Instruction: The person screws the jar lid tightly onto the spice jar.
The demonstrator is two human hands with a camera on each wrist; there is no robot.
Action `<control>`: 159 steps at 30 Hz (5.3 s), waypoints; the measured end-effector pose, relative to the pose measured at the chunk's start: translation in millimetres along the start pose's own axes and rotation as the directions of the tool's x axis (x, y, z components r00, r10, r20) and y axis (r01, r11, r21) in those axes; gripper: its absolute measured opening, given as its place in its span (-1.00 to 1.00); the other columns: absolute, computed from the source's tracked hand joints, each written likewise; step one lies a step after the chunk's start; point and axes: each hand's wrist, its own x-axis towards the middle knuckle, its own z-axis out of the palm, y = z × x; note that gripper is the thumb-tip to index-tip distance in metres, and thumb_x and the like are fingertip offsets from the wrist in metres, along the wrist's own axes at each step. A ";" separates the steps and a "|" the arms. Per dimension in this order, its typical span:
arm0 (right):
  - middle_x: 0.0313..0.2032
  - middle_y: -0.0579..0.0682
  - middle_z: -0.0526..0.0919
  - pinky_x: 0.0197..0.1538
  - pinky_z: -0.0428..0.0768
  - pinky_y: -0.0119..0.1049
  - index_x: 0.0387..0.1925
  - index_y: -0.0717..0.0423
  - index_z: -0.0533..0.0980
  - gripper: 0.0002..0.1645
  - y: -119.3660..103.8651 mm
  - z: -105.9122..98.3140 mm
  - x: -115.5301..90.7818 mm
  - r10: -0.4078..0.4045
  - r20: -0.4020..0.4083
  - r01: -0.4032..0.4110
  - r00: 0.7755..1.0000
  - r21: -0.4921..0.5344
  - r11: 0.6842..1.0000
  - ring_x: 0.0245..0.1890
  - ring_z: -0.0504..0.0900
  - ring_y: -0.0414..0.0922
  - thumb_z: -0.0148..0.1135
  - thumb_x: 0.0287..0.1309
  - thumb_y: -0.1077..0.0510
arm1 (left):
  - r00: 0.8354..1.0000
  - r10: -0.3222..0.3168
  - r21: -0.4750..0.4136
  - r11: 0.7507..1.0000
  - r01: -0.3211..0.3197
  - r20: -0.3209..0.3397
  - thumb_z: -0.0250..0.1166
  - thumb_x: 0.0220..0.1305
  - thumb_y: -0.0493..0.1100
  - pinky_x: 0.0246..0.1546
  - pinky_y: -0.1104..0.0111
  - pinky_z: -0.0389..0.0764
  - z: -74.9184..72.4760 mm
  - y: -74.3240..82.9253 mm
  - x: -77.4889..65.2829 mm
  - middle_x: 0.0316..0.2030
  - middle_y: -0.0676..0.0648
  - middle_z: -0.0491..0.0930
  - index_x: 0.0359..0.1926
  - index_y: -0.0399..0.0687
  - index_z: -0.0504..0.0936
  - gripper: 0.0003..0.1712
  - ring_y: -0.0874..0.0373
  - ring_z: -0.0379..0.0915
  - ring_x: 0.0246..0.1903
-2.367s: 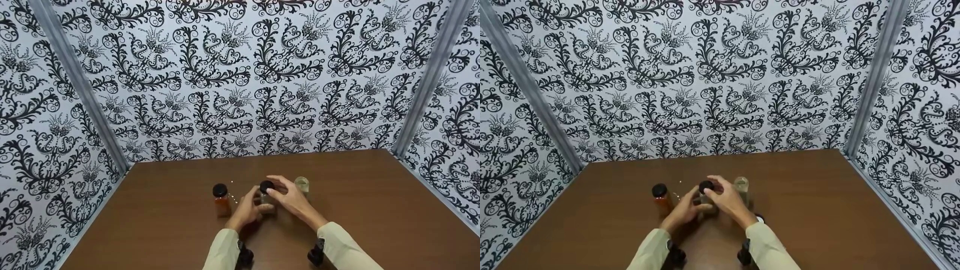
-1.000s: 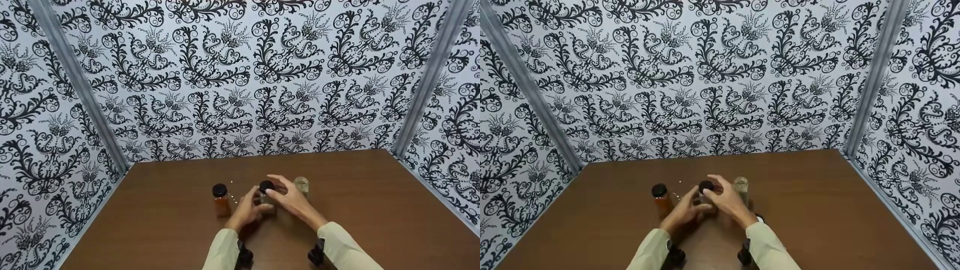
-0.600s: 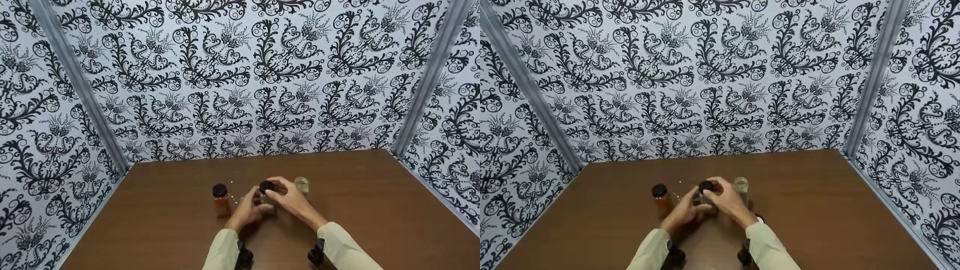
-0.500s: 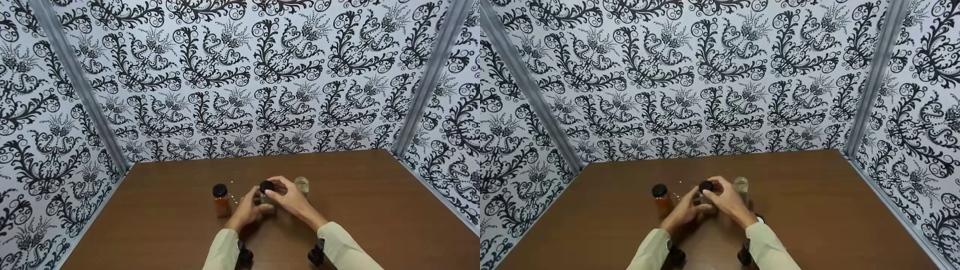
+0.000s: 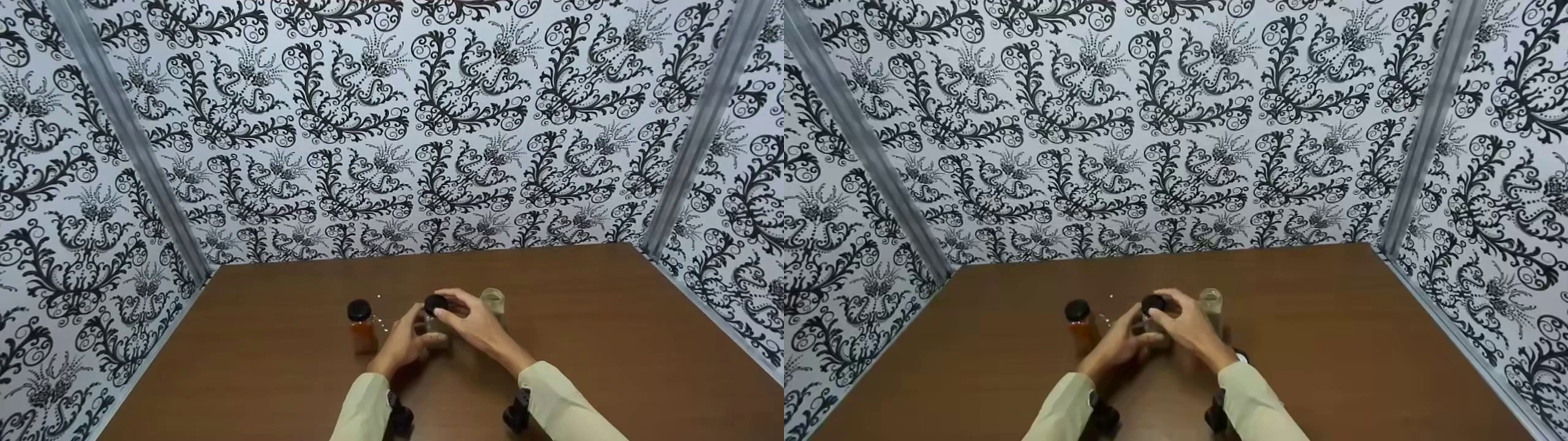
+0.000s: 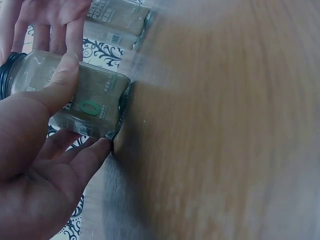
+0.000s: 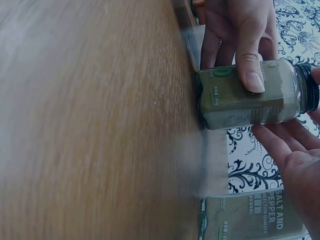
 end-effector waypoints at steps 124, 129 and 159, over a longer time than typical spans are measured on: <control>0.11 0.21 0.65 0.16 0.63 -0.06 0.17 0.16 0.50 -0.40 -25.4 -16.5 -38.6 0.023 -0.108 -0.044 0.994 -0.196 0.980 0.16 0.62 0.15 0.48 0.12 0.08 | 0.986 -0.020 -0.044 0.999 0.013 -0.167 0.55 0.08 -0.09 0.29 -0.13 0.44 -16.5 31.8 -19.0 0.34 -0.22 0.46 0.39 0.11 0.36 -0.14 -0.25 0.40 0.32; 0.11 0.17 0.65 0.15 0.64 -0.13 0.15 0.12 0.52 -0.42 -30.6 -25.1 -52.7 0.015 -0.089 -0.035 0.996 -0.222 0.974 0.13 0.65 0.12 0.48 0.12 0.07 | 0.981 -0.009 -0.008 1.000 0.007 -0.195 0.56 0.07 -0.06 0.28 -0.12 0.45 -19.5 43.4 -25.8 0.34 -0.18 0.47 0.38 0.09 0.39 -0.14 -0.22 0.40 0.32; -0.16 -0.22 0.62 -0.15 0.59 -0.31 -0.07 -0.01 0.63 -0.55 -15.3 -66.3 -102.7 -0.280 -0.069 0.210 0.958 -0.501 0.840 -0.22 0.57 -0.36 0.58 -0.07 0.19 | 0.933 0.178 0.171 0.977 -0.129 -0.311 0.58 0.00 -0.11 0.04 0.21 0.54 50.7 94.6 -45.4 -0.02 0.00 0.66 0.14 0.02 0.60 -0.37 0.12 0.54 -0.05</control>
